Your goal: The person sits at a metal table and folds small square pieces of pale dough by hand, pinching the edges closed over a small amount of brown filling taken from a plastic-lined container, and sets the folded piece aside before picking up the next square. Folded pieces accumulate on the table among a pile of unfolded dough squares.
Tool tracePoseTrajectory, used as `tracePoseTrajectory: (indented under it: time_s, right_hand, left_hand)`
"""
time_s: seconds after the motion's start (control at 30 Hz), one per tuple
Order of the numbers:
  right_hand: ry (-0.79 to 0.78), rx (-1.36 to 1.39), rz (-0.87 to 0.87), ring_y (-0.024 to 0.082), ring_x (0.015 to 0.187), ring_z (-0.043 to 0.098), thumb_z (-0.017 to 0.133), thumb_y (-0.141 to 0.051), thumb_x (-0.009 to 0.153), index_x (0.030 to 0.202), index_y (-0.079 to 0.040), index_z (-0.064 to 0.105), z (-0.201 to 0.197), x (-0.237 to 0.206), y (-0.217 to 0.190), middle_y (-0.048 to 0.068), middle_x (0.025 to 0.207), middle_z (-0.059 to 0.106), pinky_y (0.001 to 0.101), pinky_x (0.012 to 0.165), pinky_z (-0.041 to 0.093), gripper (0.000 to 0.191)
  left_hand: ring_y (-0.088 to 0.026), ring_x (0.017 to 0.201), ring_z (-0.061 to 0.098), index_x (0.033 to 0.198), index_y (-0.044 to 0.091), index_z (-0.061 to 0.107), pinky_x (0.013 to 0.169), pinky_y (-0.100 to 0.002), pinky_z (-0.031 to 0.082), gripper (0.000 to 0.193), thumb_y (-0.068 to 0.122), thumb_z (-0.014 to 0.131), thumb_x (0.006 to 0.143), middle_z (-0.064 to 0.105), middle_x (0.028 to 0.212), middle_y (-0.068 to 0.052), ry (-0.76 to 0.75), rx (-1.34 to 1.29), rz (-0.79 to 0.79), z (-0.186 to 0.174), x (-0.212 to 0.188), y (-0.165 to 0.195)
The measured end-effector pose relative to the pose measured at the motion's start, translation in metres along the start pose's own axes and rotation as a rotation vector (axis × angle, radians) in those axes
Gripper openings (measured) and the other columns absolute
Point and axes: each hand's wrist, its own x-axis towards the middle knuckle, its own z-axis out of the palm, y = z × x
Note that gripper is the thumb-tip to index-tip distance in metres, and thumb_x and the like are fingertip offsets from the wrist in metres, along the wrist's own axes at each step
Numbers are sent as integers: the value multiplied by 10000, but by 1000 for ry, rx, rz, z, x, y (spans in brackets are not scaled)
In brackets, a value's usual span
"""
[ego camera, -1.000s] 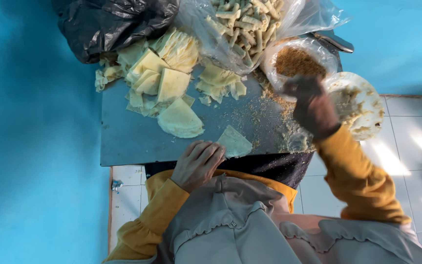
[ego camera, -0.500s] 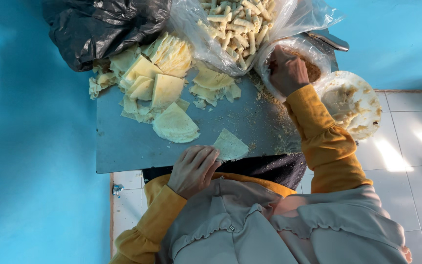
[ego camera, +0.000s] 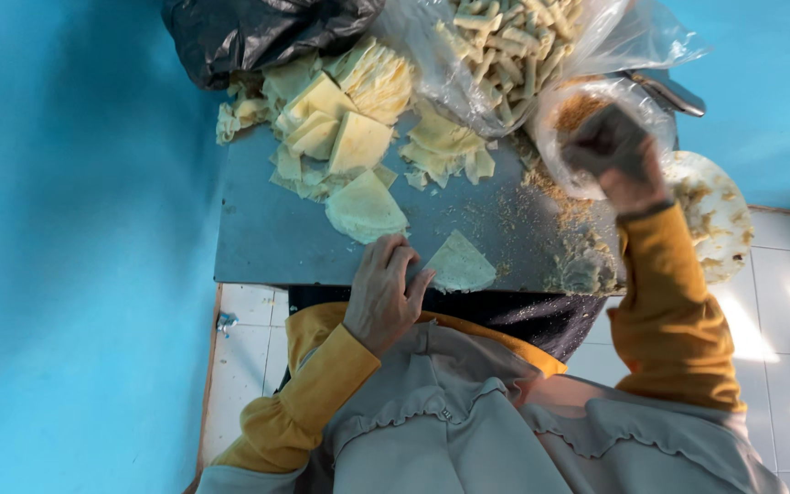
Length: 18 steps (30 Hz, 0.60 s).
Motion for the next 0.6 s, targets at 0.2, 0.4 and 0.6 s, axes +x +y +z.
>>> tracePoseTrajectory:
  time_s: [0.2, 0.4, 0.6]
  right_hand:
    - [-302, -110, -171, 144, 917, 693, 753, -21, 934, 1042, -39, 672, 124, -80, -23, 89, 1034, 695, 289, 780, 585, 136]
    - [-234, -706, -687, 307, 1097, 684, 727, -120, 793, 1085, -16, 630, 131, -108, -46, 144, 1173, 743, 381, 879, 569, 325]
    - [-54, -747, -465, 271, 1008, 700, 741, -63, 865, 1060, -36, 619, 121, -125, -53, 114, 1102, 729, 371, 843, 583, 232]
  left_hand:
    - [-357, 1025, 539, 956, 1, 602, 897, -448, 474, 208, 124, 760, 898, 538, 1099, -149, -9, 16, 24, -1, 2, 5]
    - [-342, 1012, 537, 940, 18, 611, 897, -434, 477, 138, 73, 736, 923, 559, 1085, -133, -26, 32, 48, 4, -1, 4]
    - [-341, 1004, 547, 927, 21, 580, 895, -429, 488, 154, 76, 722, 906, 565, 1045, -131, -5, 22, 68, 6, 0, 3]
